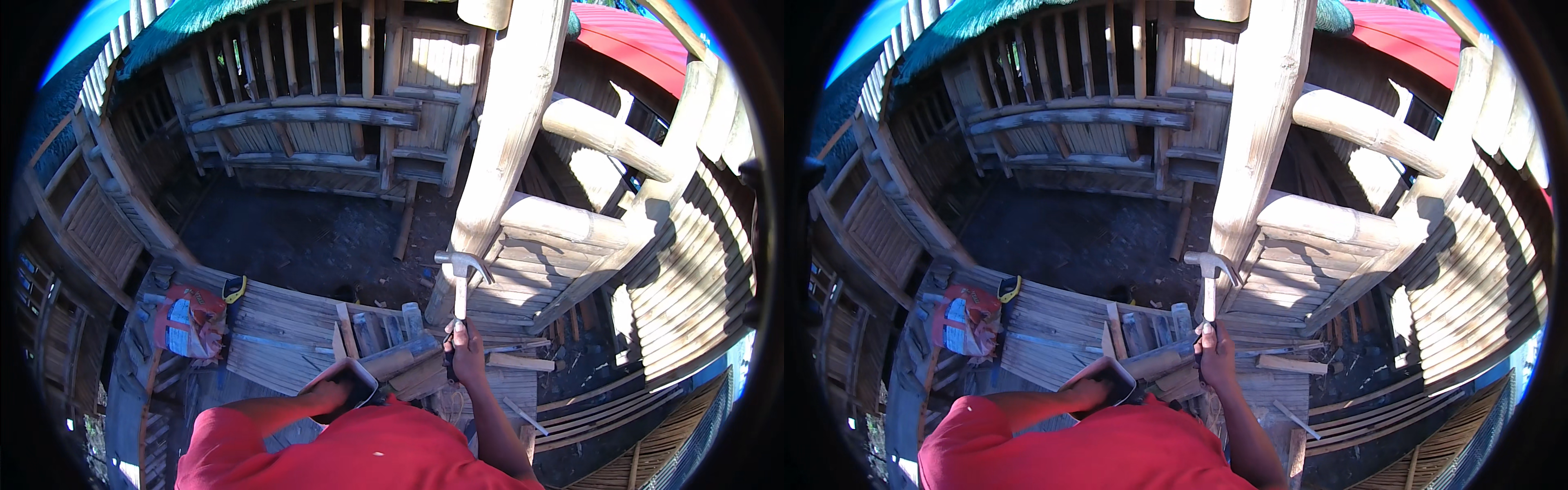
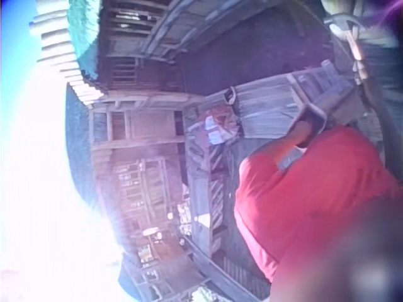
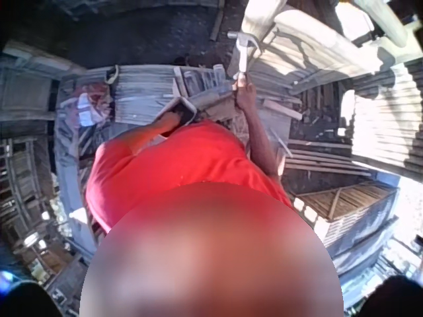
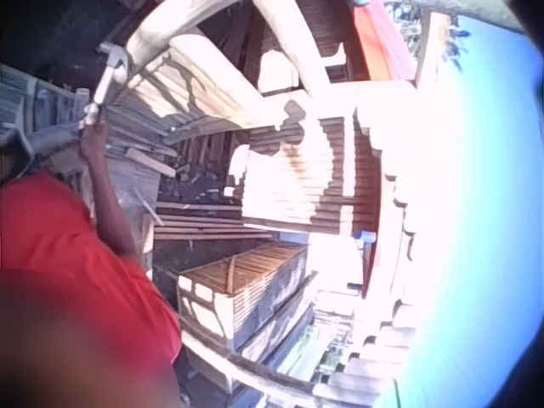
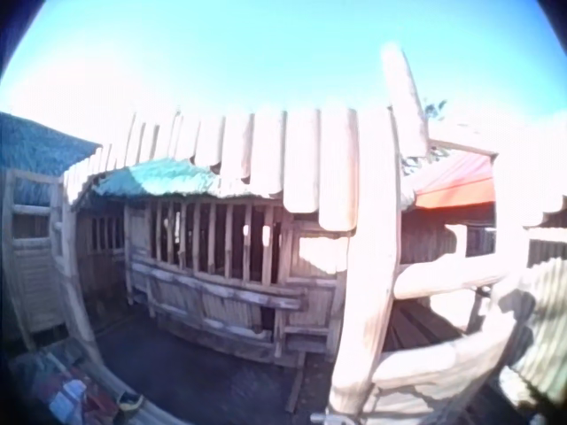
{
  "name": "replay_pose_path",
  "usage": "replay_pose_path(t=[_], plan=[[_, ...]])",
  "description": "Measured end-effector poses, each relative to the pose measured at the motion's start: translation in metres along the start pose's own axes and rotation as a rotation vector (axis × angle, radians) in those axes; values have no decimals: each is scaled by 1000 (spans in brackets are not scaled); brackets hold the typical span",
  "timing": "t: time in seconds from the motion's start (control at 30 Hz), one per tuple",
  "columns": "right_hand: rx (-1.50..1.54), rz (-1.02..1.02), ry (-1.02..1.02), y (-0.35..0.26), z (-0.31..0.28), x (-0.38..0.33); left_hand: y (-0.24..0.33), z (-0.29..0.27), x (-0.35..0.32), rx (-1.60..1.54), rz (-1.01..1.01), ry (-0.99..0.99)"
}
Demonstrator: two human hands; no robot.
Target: The person uses a hammer to drive nails into bamboo poles, securing them to a bamboo framework. They repeatedly pick up nails, position bamboo pieces, and hammer them into place on an elevated work platform.
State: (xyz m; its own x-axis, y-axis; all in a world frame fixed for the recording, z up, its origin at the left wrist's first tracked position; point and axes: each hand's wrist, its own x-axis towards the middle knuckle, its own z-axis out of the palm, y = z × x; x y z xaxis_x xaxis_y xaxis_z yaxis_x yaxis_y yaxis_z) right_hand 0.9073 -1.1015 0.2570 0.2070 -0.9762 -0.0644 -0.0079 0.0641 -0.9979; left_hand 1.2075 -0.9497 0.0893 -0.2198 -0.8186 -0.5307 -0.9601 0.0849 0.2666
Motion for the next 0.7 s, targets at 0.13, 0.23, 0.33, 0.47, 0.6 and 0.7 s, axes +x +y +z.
replay_pose_path(t=[0.13, 0.23, 0.33, 0.47, 0.6, 0.7], plan=[[-12, -136, 85, 1, -12, 5, 11, -23, 3, 64, 35, -109], [55, 29, 112, 3, -22, 7, 20, -38, 0, 39, 108, -76], [135, 25, 69, 2, -31, 9, 35, -60, -3, 46, 96, -157], [-63, -39, 121, -14, -42, 20, 67, -142, 18, 57, 170, -202], [37, -71, 111, -54, -66, 39, 111, -297, 52, -506, 402, 164], [-114, -252, 201, -104, -86, 56, 157, -417, 43, -612, 726, 425]])
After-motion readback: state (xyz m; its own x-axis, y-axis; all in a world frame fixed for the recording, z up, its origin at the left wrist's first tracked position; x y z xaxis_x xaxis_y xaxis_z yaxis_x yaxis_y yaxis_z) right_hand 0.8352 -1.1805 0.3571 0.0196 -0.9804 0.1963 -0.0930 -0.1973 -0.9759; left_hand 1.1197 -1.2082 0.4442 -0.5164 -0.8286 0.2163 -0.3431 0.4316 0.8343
